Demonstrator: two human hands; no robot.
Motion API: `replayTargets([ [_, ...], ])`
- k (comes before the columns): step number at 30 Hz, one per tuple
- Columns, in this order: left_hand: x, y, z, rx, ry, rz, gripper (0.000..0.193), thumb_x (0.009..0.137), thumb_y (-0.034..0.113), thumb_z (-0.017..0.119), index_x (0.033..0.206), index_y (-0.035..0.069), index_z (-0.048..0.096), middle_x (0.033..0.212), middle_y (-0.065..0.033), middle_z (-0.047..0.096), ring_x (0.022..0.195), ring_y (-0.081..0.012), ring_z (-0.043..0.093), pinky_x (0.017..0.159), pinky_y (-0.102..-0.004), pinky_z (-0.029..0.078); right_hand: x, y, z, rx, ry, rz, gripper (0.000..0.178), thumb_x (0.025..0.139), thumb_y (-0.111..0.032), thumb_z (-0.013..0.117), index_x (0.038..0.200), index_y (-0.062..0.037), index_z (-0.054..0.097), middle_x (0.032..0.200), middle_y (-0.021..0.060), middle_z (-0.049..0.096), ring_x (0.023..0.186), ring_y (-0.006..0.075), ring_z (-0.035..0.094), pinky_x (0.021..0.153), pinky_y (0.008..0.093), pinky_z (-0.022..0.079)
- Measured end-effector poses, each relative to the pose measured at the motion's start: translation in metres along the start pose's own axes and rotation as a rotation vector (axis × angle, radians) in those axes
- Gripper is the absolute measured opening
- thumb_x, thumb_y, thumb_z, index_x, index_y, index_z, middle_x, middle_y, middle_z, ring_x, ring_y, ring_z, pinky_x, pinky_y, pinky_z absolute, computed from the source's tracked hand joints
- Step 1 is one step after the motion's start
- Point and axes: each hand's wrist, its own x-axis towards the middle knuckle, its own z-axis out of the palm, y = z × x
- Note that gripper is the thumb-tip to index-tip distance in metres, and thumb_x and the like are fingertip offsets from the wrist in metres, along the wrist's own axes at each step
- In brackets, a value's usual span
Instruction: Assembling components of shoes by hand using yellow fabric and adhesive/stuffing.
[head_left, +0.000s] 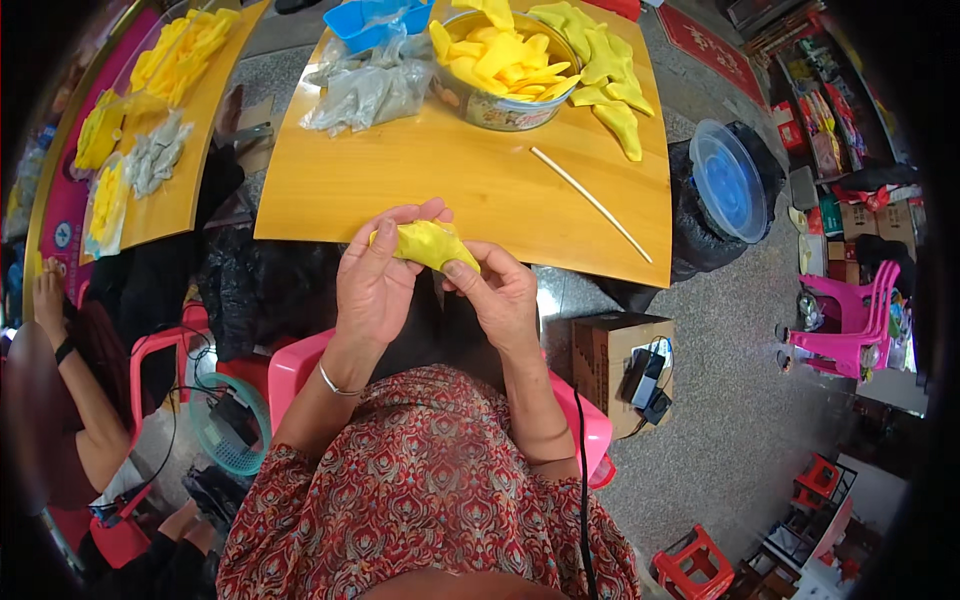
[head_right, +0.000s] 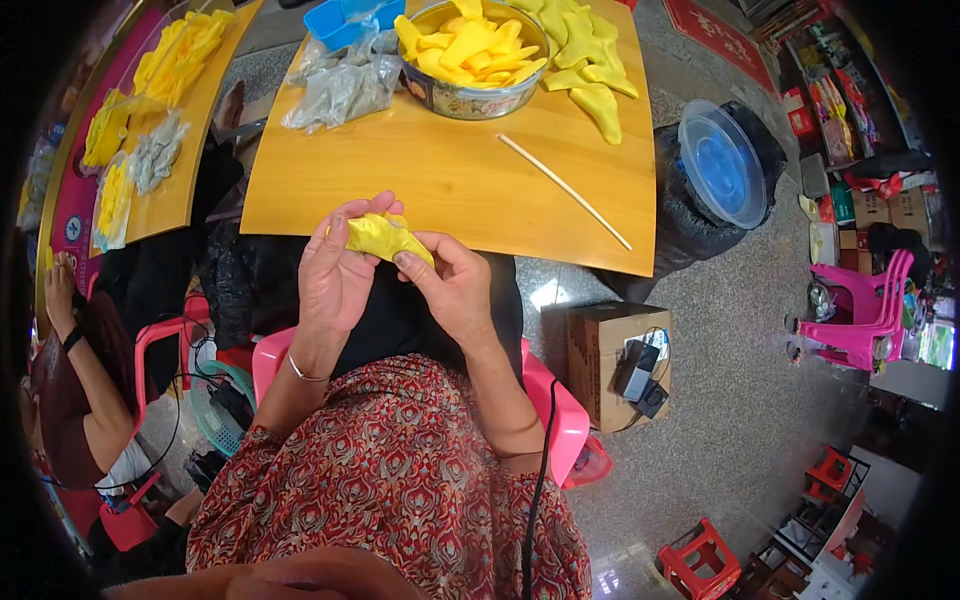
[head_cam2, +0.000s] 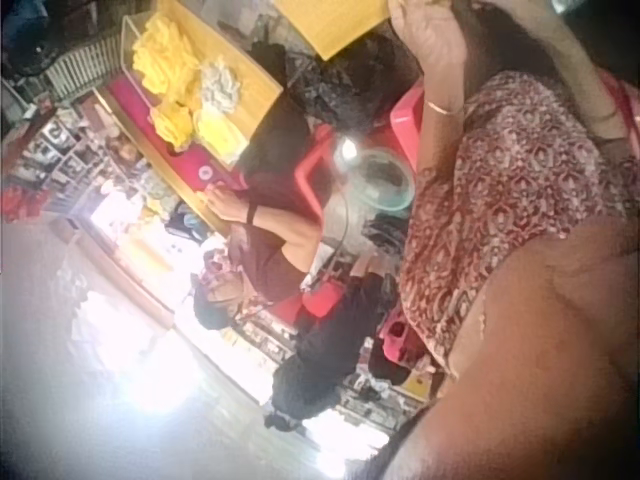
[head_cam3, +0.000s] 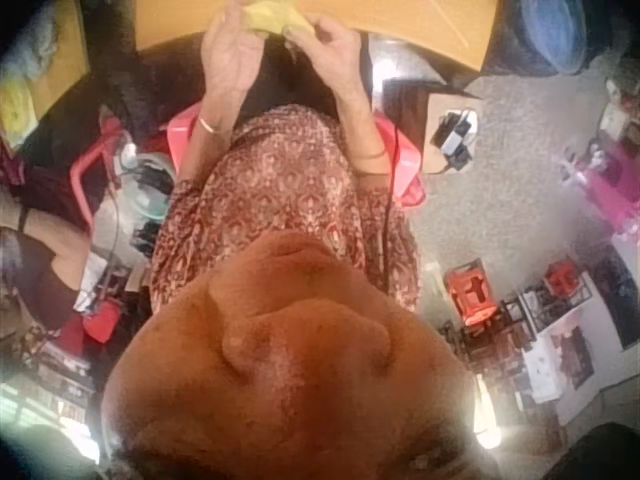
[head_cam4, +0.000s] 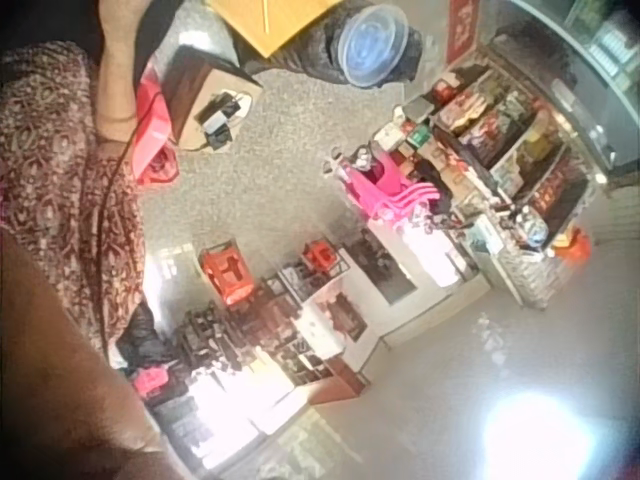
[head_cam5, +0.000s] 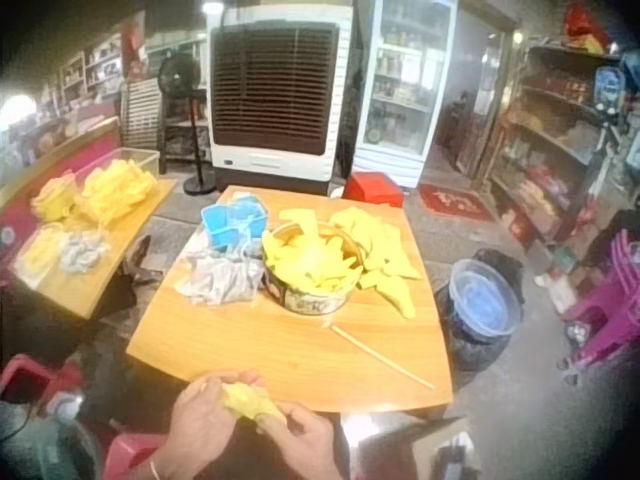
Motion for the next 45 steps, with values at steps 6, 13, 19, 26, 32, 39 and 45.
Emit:
replayTargets([
  [6, 0.013, 0.008, 0.006, 0.301, 0.036, -0.106, 0.03, 0.095, 0.019, 0.057, 0.115, -0.003, 0.056, 0.115, -0.0156, 0.061, 0.105, -0.0206, 0.06, 0.09, -0.0357, 0.051, 0.012, -0.013, -0.012, 0.04, -0.011, -0.085, 0.025, 0.086, -0.003, 0.067, 0.109, 0.0055, 0.062, 0.093, 0.0078, 0.068, 0.074, 0.0103, 0.062, 0.069, 0.0213, 0.052],
  [13, 0.041, 0.011, 0.021, 0.497, 0.033, -0.031, 0.028, 0.095, 0.017, 0.056, 0.113, -0.004, 0.057, 0.108, -0.0137, 0.063, 0.096, -0.0216, 0.064, 0.085, -0.0347, 0.052, 0.03, -0.037, -0.018, -0.006, 0.03, -0.144, 0.023, 0.085, -0.003, 0.067, 0.107, 0.0056, 0.064, 0.089, 0.007, 0.067, 0.072, 0.0104, 0.062, 0.067, 0.0218, 0.051],
  [19, 0.06, 0.012, 0.032, 0.469, 0.036, 0.143, 0.026, 0.096, 0.018, 0.054, 0.111, -0.003, 0.058, 0.106, -0.0142, 0.066, 0.093, -0.0215, 0.065, 0.086, -0.0323, 0.05, 0.085, -0.062, -0.06, -0.063, 0.495, -0.385, 0.023, 0.087, -0.011, 0.067, 0.104, 0.0046, 0.065, 0.082, 0.0069, 0.066, 0.065, 0.0109, 0.059, 0.06, 0.0214, 0.045],
  [26, 0.043, -0.007, 0.005, 0.611, 0.043, -0.067, 0.024, 0.096, 0.017, 0.054, 0.112, 0.0, 0.059, 0.108, -0.0153, 0.065, 0.093, -0.02, 0.064, 0.084, -0.0302, 0.05, 0.183, -0.082, -0.122, -0.086, 0.624, -0.448, 0.027, 0.089, -0.014, 0.063, 0.105, 0.0085, 0.062, 0.084, 0.0061, 0.065, 0.073, 0.0126, 0.06, 0.064, 0.0253, 0.047],
  [32, 0.047, -0.009, -0.001, 0.647, 0.068, -0.077, 0.023, 0.095, 0.015, 0.054, 0.111, -0.001, 0.059, 0.106, -0.0145, 0.066, 0.092, -0.0183, 0.064, 0.083, -0.0293, 0.05, 0.199, -0.075, -0.134, -0.914, 0.761, -0.56, 0.028, 0.083, -0.014, 0.066, 0.103, 0.0054, 0.062, 0.092, 0.0174, 0.067, 0.086, 0.0268, 0.065, 0.076, 0.0319, 0.05],
  [39, 0.035, -0.008, 0.009, 0.626, 0.045, -0.055, 0.021, 0.096, 0.015, 0.053, 0.11, 0.0, 0.06, 0.104, -0.0116, 0.066, 0.09, -0.0162, 0.064, 0.082, -0.0283, 0.049, 0.201, -0.075, -0.049, -0.947, 0.509, -0.897, 0.025, 0.08, -0.009, 0.068, 0.103, -0.0009, 0.066, 0.097, 0.0121, 0.067, 0.087, 0.0282, 0.064, 0.077, 0.0399, 0.049],
  [45, 0.026, -0.001, 0.011, 0.6, 0.039, -0.065, 0.021, 0.096, 0.014, 0.053, 0.109, 0.0, 0.061, 0.103, -0.012, 0.067, 0.09, -0.016, 0.064, 0.082, -0.0286, 0.049, 0.236, -0.082, -0.029, -1.446, 0.475, -0.725, 0.03, 0.082, -0.014, 0.065, 0.11, -0.0049, 0.063, 0.103, 0.0106, 0.066, 0.099, 0.0316, 0.059, 0.08, 0.049, 0.044],
])
